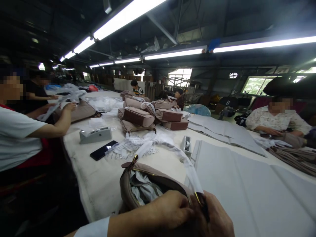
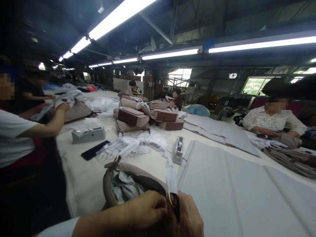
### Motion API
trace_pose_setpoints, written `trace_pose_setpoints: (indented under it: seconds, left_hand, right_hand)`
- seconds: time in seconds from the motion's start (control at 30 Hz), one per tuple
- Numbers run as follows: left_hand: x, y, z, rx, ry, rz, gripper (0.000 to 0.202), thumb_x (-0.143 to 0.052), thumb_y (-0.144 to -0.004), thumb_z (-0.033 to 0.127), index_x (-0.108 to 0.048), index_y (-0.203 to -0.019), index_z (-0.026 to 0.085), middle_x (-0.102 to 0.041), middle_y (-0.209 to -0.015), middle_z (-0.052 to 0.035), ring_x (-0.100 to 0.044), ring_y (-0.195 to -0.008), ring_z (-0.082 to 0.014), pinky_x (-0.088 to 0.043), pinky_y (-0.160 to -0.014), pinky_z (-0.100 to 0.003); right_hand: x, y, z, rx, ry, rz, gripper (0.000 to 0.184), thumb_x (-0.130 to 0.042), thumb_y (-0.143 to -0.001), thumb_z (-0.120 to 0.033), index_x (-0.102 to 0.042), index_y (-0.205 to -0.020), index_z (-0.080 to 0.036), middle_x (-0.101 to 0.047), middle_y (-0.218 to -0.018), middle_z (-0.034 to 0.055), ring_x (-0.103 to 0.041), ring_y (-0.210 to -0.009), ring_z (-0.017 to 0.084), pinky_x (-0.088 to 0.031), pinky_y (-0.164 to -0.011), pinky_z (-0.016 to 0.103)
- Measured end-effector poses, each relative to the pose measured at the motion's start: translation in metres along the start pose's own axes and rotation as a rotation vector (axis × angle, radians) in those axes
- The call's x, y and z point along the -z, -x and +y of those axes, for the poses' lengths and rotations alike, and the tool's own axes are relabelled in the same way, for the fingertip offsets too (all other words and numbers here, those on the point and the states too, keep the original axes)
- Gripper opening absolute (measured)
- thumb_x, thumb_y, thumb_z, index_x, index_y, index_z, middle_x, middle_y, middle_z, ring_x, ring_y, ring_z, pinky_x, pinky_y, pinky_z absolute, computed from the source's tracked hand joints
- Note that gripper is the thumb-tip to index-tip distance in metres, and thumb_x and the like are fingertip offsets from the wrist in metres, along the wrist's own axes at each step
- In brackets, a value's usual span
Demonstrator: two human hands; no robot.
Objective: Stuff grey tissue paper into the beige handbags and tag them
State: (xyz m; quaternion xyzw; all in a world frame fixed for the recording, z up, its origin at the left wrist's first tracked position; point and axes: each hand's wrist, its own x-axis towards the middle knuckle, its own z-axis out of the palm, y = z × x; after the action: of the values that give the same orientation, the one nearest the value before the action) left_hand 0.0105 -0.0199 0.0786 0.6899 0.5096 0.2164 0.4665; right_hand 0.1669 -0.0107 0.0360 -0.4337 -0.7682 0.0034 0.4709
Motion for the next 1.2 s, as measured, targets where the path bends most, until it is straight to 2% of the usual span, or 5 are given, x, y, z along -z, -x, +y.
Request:
trace_pose_setpoints:
  seconds: [0.17,0.53,0.7,0.9,1.2]
  left_hand:
    - [0.007,0.015,-0.003,-0.174,-0.632,0.212,0.027,-0.043,-0.087,0.034,-0.063,-0.083,0.017,-0.064,-0.091,-0.0083,-0.059,-0.08,-0.0228,-0.045,-0.068,-0.032]
    - [0.011,0.024,-0.019,-0.2,0.028,0.193,0.018,-0.051,-0.079,0.022,-0.06,-0.069,0.011,-0.052,-0.062,0.001,-0.048,-0.061,-0.0113,-0.035,-0.058,-0.021]
    - [0.017,0.028,-0.02,-0.323,-0.221,0.223,0.022,-0.046,-0.086,0.027,-0.061,-0.077,0.013,-0.059,-0.073,-0.0023,-0.052,-0.07,-0.0141,-0.038,-0.066,-0.024]
    - [0.028,0.039,-0.034,-0.393,-0.574,0.276,0.026,-0.038,-0.091,0.028,-0.056,-0.077,0.016,-0.06,-0.077,-0.0031,-0.053,-0.076,-0.016,-0.037,-0.073,-0.029]
    - [0.013,0.031,-0.052,-0.391,-0.363,0.357,0.026,-0.039,-0.091,0.03,-0.059,-0.082,0.016,-0.062,-0.077,-0.005,-0.057,-0.075,-0.0162,-0.041,-0.07,-0.027]
  right_hand:
    - [0.0,-0.01,-0.012,-0.078,-0.077,-0.004,0.024,-0.044,-0.09,-0.042,-0.055,-0.083,-0.021,-0.057,-0.061,-0.0018,-0.053,-0.049,0.012,-0.044,-0.051,0.022]
    - [0.016,-0.001,-0.015,-0.044,-0.181,-0.336,0.015,-0.058,-0.082,-0.034,-0.053,-0.081,-0.02,-0.057,-0.067,-0.0017,-0.054,-0.057,0.012,-0.045,-0.05,0.019]
    - [0.02,0.002,-0.02,0.083,-0.089,-0.096,0.023,-0.042,-0.09,-0.021,-0.041,-0.067,-0.02,-0.043,-0.06,-0.0027,-0.044,-0.051,0.01,-0.037,-0.048,0.021]
    - [0.025,-0.001,-0.029,0.131,-0.186,-0.124,0.019,-0.041,-0.091,-0.02,-0.047,-0.073,-0.021,-0.047,-0.062,-0.0014,-0.047,-0.055,0.012,-0.038,-0.05,0.023]
    - [0.006,0.017,-0.014,-0.192,-0.28,-0.268,0.019,-0.058,-0.081,-0.037,-0.052,-0.076,-0.02,-0.054,-0.065,-0.0026,-0.052,-0.057,0.012,-0.043,-0.052,0.021]
